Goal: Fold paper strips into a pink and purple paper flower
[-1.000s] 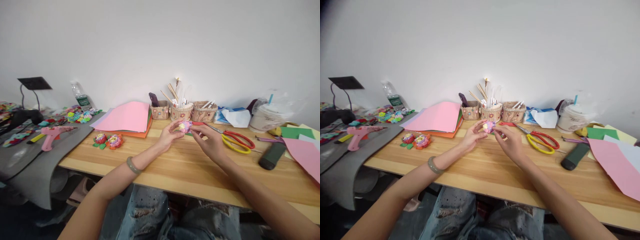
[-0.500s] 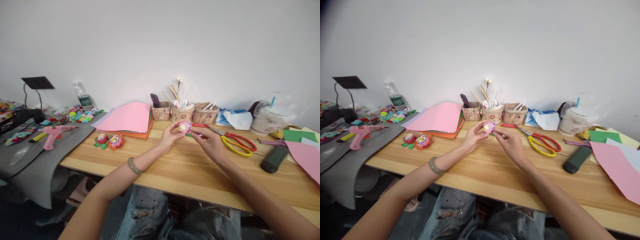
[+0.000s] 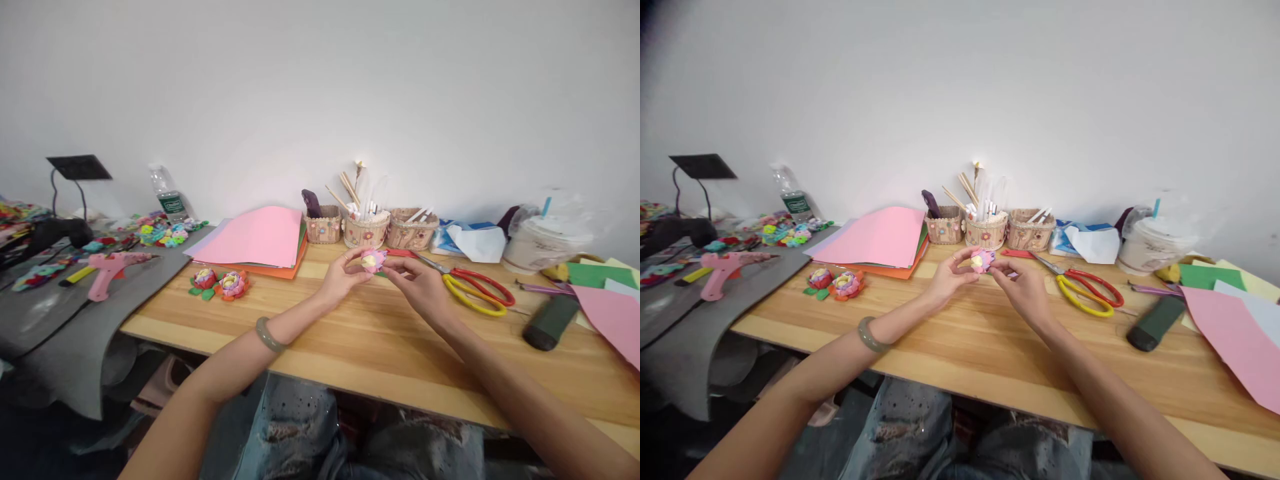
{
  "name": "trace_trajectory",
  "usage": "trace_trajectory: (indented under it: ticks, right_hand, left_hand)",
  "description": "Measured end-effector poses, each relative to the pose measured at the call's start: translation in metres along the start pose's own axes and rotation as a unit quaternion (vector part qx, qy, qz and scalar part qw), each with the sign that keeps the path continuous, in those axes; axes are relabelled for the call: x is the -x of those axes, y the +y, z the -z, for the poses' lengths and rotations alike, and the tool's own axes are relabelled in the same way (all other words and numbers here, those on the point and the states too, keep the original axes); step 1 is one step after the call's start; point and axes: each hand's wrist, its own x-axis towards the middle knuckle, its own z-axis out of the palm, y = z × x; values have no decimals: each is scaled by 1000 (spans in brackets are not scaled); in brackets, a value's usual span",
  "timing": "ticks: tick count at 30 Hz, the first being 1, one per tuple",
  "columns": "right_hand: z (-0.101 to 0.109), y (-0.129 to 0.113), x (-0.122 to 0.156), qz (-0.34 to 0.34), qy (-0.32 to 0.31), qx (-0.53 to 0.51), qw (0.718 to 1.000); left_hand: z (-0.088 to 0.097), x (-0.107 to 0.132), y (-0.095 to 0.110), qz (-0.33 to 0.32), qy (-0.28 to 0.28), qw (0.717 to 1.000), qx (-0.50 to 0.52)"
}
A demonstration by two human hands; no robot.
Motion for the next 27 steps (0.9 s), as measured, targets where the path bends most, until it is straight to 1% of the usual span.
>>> trace_trajectory:
  ticks: [8,14,17,21,27]
  right_hand:
    - [0,1,2,2,15,83,996]
    - [-2,0,7,34,47,177,983]
    - [-3,-1,10,50,58,205,976]
    - [-4,0,9,59,42,191,979]
    - [-1,6,-1,42,-32,78,996]
  left_hand:
    - [-1,2,0,-9,-24,997,-71]
    - [-4,4,2,3,-12,995,-99]
    - [-6,5,3,8,-7,994,-111]
    - [-5,5,4,10,-7,993,-114]
    - [-2,2,0,9,-18,995,-100]
